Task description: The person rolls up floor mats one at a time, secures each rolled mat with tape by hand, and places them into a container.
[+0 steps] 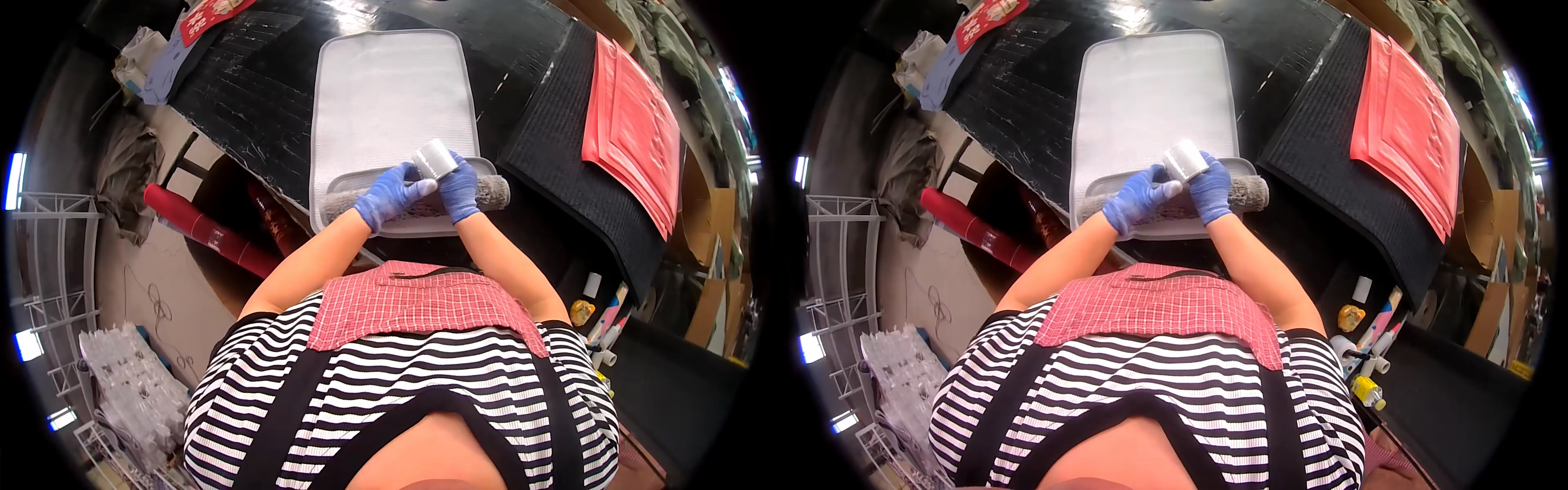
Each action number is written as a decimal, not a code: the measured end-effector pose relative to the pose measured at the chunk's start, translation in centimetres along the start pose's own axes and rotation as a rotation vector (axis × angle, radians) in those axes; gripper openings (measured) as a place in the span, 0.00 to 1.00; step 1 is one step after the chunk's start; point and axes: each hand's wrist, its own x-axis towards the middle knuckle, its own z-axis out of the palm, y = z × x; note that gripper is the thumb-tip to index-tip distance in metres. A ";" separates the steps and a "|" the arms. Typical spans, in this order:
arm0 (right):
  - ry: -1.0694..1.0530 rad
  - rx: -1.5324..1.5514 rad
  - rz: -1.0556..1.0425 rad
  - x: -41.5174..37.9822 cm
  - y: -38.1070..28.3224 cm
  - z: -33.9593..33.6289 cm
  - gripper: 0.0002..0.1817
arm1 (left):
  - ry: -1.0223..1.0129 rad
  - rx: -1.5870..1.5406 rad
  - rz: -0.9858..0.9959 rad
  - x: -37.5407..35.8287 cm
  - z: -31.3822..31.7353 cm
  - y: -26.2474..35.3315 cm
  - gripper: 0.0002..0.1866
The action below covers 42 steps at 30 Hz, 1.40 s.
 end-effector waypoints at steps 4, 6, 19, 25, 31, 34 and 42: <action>0.006 0.174 0.053 0.0 0.4 -0.5 0.14 | 0.133 -0.208 0.012 2.3 0.8 -2.3 0.20; -0.052 0.071 0.007 -0.2 0.0 -1.6 0.14 | 0.171 -0.177 0.001 2.4 1.0 -2.4 0.12; -0.168 0.493 0.030 -5.9 0.8 -3.4 0.17 | -0.477 1.230 0.226 7.0 -1.6 -4.3 0.11; -0.235 0.041 0.012 1.3 8.0 -0.5 0.15 | -0.211 0.990 -0.040 2.4 -1.7 -0.9 0.25; -0.389 0.376 0.201 1.6 -0.6 -0.3 0.17 | 0.120 1.303 0.067 -0.5 0.5 -3.8 0.42; -0.394 0.863 0.635 1.2 -4.5 -0.6 0.19 | -0.145 1.093 -0.038 6.0 -4.5 -3.2 0.32; -0.369 -0.096 -0.045 10.5 -0.4 2.2 0.12 | 0.110 1.032 -0.113 7.8 -6.4 1.6 0.34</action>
